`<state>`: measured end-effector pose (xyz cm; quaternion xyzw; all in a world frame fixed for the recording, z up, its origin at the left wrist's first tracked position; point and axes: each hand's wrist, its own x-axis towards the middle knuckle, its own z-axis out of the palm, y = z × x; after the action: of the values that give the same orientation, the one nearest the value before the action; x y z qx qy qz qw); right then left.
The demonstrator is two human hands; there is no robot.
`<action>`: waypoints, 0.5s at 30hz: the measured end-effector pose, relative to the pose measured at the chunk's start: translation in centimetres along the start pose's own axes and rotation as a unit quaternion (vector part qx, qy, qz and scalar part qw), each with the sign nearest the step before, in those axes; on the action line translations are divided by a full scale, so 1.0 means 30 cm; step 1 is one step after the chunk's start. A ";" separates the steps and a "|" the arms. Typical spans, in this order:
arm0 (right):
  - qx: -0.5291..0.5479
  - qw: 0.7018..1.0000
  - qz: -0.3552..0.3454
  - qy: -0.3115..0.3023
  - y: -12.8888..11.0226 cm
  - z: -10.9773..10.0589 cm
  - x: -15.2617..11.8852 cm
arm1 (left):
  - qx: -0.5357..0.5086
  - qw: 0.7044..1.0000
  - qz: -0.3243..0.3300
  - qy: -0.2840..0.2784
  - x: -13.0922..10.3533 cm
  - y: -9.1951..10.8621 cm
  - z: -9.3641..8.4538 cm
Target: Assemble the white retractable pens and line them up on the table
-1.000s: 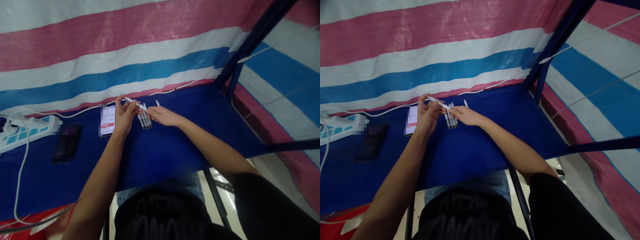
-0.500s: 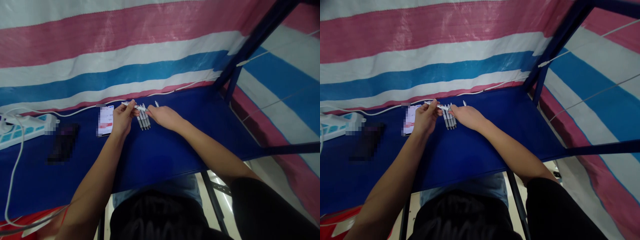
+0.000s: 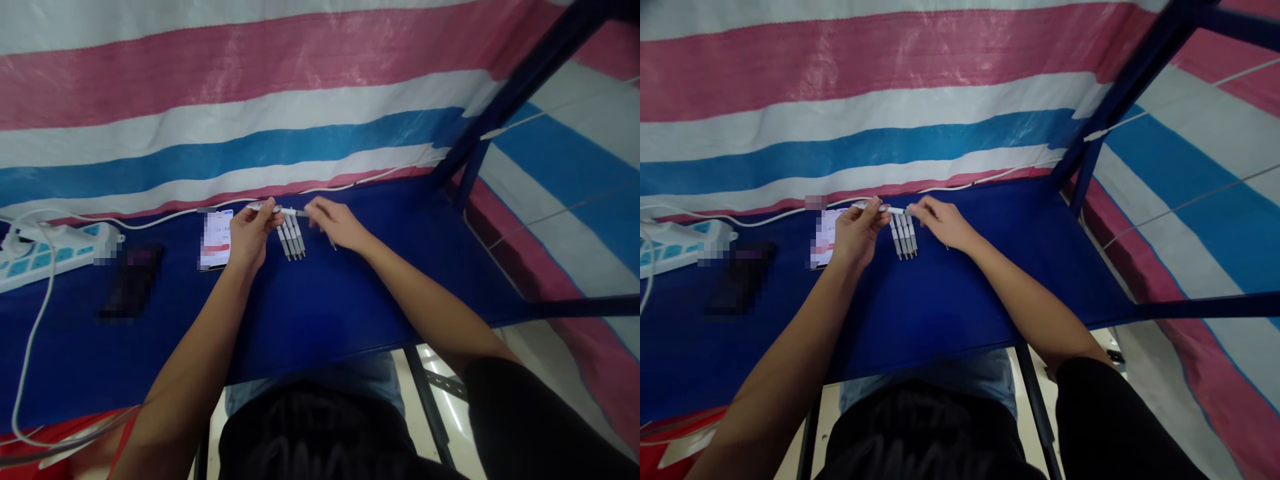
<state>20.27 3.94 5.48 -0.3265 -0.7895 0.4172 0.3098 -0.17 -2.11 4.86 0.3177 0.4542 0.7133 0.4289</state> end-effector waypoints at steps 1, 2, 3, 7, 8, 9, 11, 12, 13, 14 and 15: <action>0.009 1.000 0.011 -0.004 0.002 -0.005 0.001 | 0.001 1.000 0.000 -0.002 0.001 -0.002 -0.001; 0.014 1.000 0.015 -0.008 0.004 -0.010 0.002 | 0.001 1.000 0.000 -0.004 0.001 -0.003 -0.002; 0.016 1.000 0.012 -0.011 0.006 -0.014 0.002 | 0.001 1.000 -0.001 -0.005 0.002 -0.004 -0.003; 0.029 0.999 0.022 -0.026 0.018 -0.023 0.008 | -0.007 1.000 -0.002 -0.002 0.004 -0.008 -0.005; 0.037 0.998 0.031 -0.035 0.023 -0.021 0.011 | -0.008 1.000 -0.002 0.000 0.004 -0.009 -0.005; 0.048 0.998 0.034 -0.039 0.029 -0.019 0.013 | -0.008 1.000 -0.001 0.003 0.004 -0.009 -0.005; 0.065 0.997 0.020 -0.031 0.041 -0.015 0.017 | -0.008 1.000 0.003 0.007 0.005 -0.009 -0.005; 0.069 0.997 0.009 -0.016 0.046 -0.014 0.019 | -0.008 1.000 0.004 0.007 0.005 -0.009 -0.005; 0.073 0.997 0.009 -0.010 0.049 -0.015 0.020 | -0.009 1.000 0.004 0.008 0.005 -0.008 -0.006; 0.075 0.997 0.012 -0.005 0.049 -0.016 0.020 | -0.011 1.000 0.003 0.008 0.004 -0.007 -0.006; 0.075 0.997 0.018 0.000 0.048 -0.018 0.019 | -0.014 1.000 0.001 0.008 0.004 -0.005 -0.006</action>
<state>20.72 5.28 4.61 -0.3166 -0.7499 0.4811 0.3254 -0.33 -2.04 4.66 0.3067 0.4475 0.7223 0.4290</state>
